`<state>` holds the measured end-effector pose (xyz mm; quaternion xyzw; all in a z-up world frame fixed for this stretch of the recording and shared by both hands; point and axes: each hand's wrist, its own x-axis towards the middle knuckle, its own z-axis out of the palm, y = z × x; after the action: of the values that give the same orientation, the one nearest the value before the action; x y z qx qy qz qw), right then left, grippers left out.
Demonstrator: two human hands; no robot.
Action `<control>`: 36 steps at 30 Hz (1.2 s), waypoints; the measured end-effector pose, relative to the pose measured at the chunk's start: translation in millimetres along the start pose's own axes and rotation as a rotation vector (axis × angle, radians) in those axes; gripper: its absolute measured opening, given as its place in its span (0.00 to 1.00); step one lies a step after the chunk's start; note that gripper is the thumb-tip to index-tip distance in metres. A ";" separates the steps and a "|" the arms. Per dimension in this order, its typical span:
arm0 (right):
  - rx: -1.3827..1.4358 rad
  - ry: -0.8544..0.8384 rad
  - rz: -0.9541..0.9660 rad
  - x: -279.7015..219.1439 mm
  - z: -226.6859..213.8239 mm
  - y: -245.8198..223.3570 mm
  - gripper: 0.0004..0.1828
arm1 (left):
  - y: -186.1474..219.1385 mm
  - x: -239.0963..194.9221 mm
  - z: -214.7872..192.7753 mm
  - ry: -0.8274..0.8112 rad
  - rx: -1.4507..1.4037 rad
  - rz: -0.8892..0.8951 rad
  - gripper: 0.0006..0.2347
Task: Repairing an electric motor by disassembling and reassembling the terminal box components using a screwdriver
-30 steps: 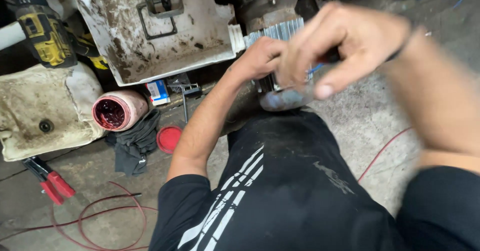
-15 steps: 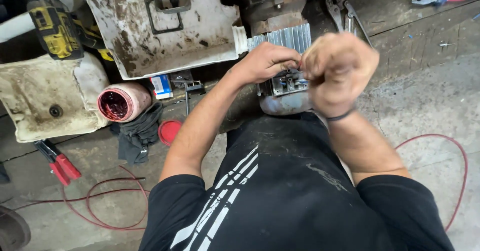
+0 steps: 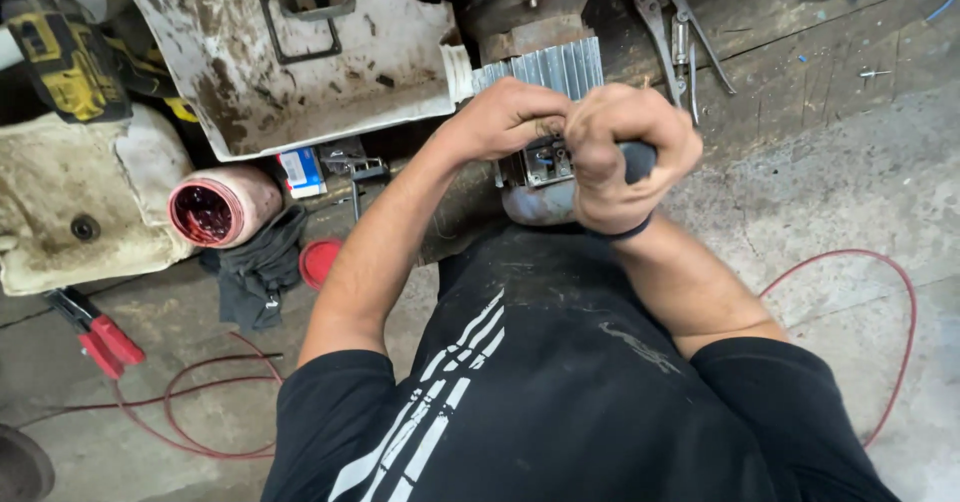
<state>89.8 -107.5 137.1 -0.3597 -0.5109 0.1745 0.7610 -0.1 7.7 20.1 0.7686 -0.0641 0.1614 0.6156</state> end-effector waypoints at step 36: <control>0.319 -1.032 0.386 88.6 -28.3 -19.2 0.28 | -1.2 0.7 -3.8 0.008 0.129 0.037 0.12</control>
<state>150.3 -74.9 202.6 -0.1955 -0.7087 0.5383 0.4120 0.3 11.7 20.0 0.8049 -0.0651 0.1795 0.5618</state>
